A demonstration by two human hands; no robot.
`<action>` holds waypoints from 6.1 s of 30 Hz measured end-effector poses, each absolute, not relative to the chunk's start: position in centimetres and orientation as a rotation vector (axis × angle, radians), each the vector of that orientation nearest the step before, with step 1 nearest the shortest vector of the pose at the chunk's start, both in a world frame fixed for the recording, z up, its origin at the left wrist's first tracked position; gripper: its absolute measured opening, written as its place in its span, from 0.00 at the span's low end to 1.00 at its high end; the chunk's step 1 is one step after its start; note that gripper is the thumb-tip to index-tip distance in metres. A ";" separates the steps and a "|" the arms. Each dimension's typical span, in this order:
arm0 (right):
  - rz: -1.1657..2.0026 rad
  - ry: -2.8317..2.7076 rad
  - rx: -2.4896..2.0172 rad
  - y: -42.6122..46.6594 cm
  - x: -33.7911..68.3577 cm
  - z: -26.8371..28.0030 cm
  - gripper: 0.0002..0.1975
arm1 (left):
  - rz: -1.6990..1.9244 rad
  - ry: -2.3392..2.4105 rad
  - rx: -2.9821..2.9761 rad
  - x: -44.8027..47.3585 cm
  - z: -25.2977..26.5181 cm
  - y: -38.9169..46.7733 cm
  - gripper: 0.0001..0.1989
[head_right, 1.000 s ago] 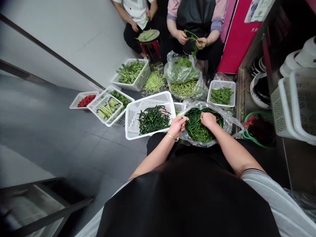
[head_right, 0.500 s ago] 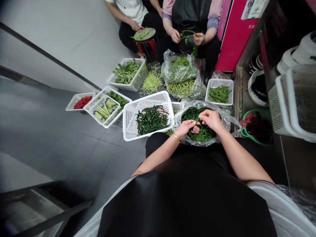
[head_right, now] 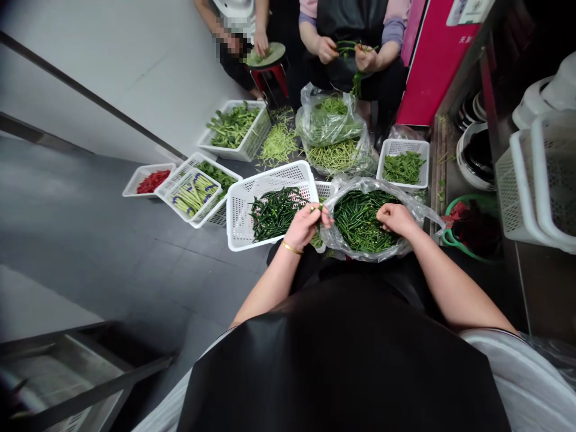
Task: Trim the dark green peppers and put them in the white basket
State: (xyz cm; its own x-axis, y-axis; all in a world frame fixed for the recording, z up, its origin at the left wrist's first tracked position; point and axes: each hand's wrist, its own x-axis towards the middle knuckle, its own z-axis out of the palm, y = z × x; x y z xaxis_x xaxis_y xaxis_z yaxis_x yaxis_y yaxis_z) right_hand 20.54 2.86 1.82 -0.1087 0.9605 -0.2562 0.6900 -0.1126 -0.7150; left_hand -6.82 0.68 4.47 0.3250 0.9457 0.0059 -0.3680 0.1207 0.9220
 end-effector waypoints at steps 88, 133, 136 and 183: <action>0.621 -2.343 -1.594 -0.9 15.2 3.6 0.24 | 0.488 0.721 0.792 -1.2 0.9 -2.2 0.22; 1.647 -1.852 -1.146 -1.9 16.3 2.3 0.21 | 0.520 0.973 1.127 -2.9 1.5 -2.9 0.25; 1.623 -1.562 -1.155 -2.9 15.9 2.0 0.21 | 0.584 0.973 1.118 -3.0 1.5 -3.5 0.24; 0.562 -2.655 -1.989 3.7 13.0 -1.3 0.14 | 0.963 0.832 0.334 -6.8 2.3 0.0 0.12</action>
State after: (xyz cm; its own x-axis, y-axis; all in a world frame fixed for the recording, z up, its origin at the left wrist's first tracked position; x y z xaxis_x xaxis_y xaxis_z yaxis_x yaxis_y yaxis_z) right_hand 13.00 3.71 -1.28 -0.2848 0.8844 -0.3697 0.9583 0.2544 -0.1297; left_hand -6.75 0.01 2.32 0.3002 0.8281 -0.4734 -0.5883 0.5514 0.5915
